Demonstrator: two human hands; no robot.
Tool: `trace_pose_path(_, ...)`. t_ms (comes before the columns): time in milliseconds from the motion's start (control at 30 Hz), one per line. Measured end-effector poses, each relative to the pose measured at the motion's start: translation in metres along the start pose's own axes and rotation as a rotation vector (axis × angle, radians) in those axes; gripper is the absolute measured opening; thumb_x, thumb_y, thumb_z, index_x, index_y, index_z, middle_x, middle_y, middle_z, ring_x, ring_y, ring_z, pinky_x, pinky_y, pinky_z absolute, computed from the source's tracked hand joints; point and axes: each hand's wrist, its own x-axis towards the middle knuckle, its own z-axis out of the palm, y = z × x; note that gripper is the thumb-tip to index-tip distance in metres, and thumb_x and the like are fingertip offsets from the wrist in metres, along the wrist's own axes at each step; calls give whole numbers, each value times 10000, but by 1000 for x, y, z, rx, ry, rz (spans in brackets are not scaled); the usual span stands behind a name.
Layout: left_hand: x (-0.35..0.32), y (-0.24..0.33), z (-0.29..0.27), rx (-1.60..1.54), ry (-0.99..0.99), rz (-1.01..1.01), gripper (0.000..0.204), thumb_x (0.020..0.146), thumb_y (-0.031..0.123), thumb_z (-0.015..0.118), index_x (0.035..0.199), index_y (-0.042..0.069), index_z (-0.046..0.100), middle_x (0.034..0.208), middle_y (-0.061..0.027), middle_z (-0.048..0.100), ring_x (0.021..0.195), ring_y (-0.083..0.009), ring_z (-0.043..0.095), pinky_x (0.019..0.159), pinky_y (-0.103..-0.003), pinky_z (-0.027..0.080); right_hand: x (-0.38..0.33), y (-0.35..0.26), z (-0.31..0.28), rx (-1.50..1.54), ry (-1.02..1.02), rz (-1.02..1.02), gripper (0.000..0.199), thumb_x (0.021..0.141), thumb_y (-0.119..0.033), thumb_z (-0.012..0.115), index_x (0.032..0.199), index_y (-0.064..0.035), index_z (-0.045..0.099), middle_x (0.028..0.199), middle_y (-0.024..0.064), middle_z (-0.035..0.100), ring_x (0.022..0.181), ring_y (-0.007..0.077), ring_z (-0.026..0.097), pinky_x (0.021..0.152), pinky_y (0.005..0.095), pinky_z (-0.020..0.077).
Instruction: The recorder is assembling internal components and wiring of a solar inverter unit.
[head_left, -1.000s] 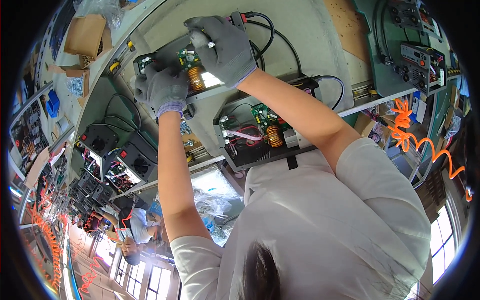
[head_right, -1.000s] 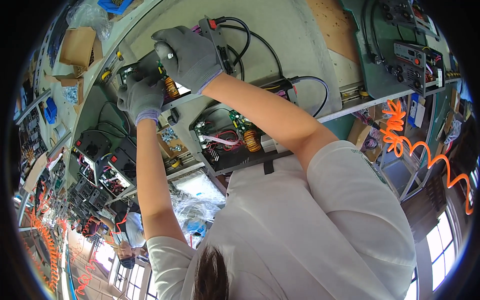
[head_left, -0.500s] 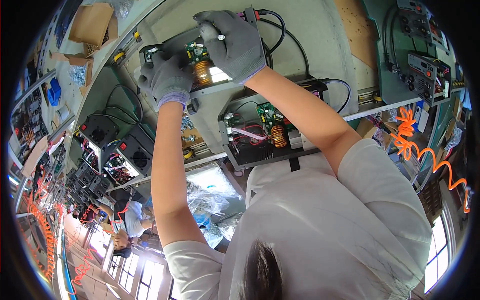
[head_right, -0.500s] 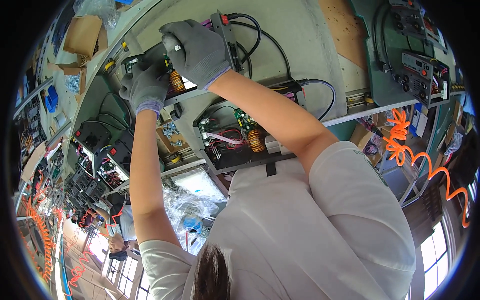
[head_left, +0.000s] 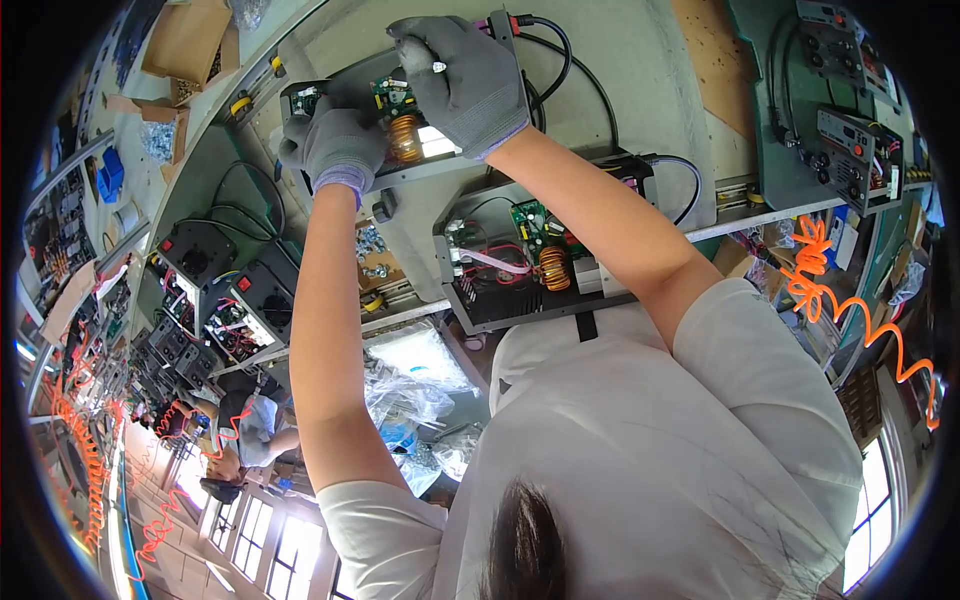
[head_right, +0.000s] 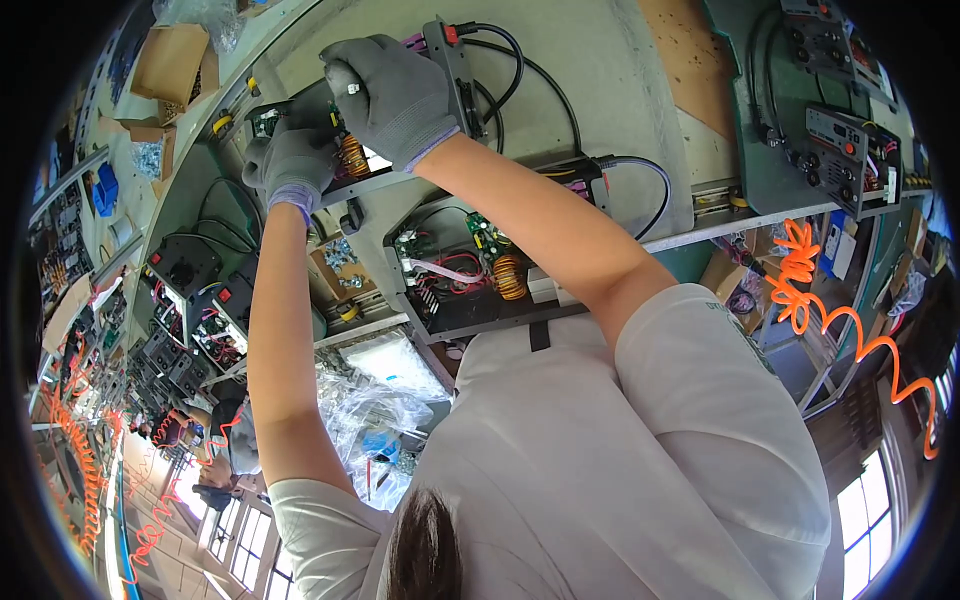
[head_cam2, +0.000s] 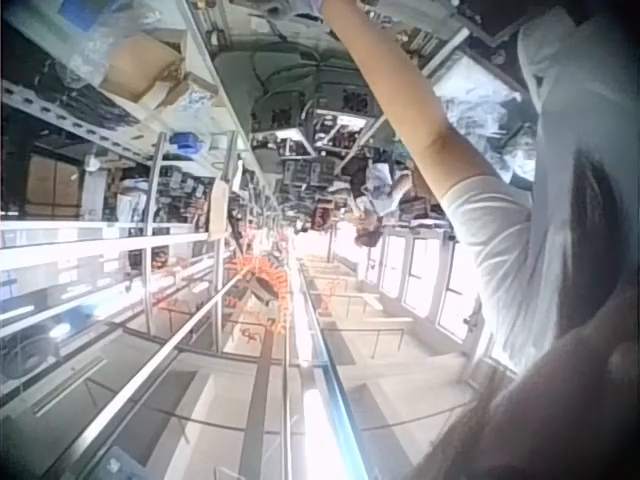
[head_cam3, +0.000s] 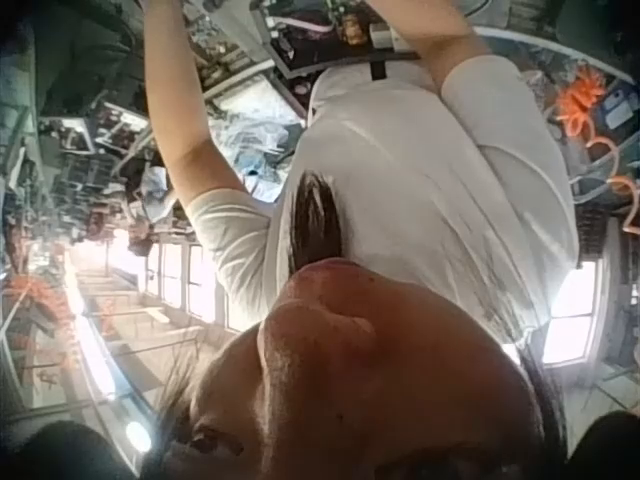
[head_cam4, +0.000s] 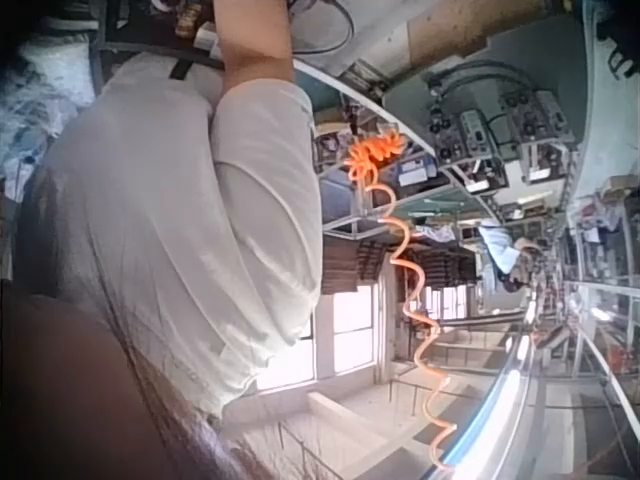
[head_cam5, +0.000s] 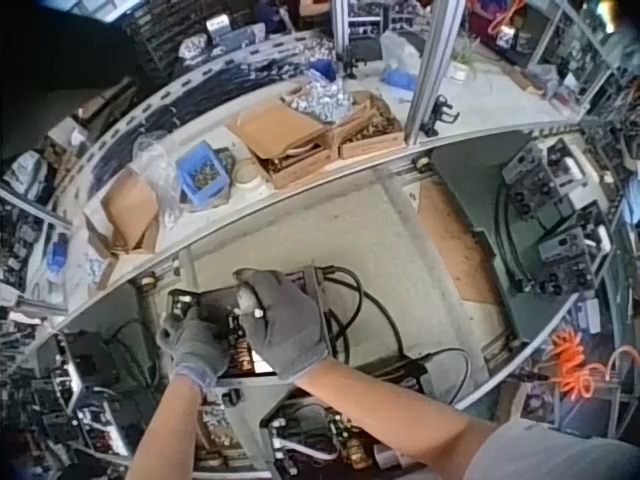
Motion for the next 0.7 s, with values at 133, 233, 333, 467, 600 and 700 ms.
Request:
trace_pose_path(133,-1,-5,11,-42,49,6,259,817,401,678,1029,315,799,1480,13,487,1415,-361,290,1149,-565,145,-1,1,1,38,-23,20,213,955,-220,598,1096,-101,704,927,85,716,838,273,688,753,361,551)
trace_pose_path(233,-1,-4,16,-69,199,11,268,823,412,673,1038,312,799,1501,11,473,1414,-375,304,1146,-568,165,-1,4,0,18,-5,-12,215,954,-219,595,1100,-100,700,939,83,716,840,273,689,759,361,551)
trace_pose_path(333,2,-7,17,-67,158,10,274,826,406,671,1039,292,800,1516,17,461,1404,-344,340,1167,-526,182,-1,3,0,30,-33,12,216,954,-218,593,1099,-98,698,958,91,713,850,278,692,764,362,551)
trace_pose_path(467,2,-16,21,-161,105,-15,284,814,395,675,1034,269,804,1489,29,499,1377,-289,410,1189,-442,185,-2,1,1,40,-16,-7,215,950,-217,598,1101,-98,696,970,92,711,862,280,694,767,362,551)
trace_pose_path(600,-16,7,-1,-96,180,-65,292,803,382,683,1019,232,809,1414,54,569,1339,-260,474,1164,-383,255,-2,4,-3,46,-22,24,210,943,-214,610,1097,-100,696,957,97,705,854,289,695,761,367,553)
trace_pose_path(700,-22,16,-10,-78,183,-112,298,790,377,700,1012,211,810,1389,76,586,1333,-245,479,1146,-384,285,-1,4,-2,66,4,21,205,940,-215,615,1093,-106,699,954,99,700,842,294,694,754,371,556)
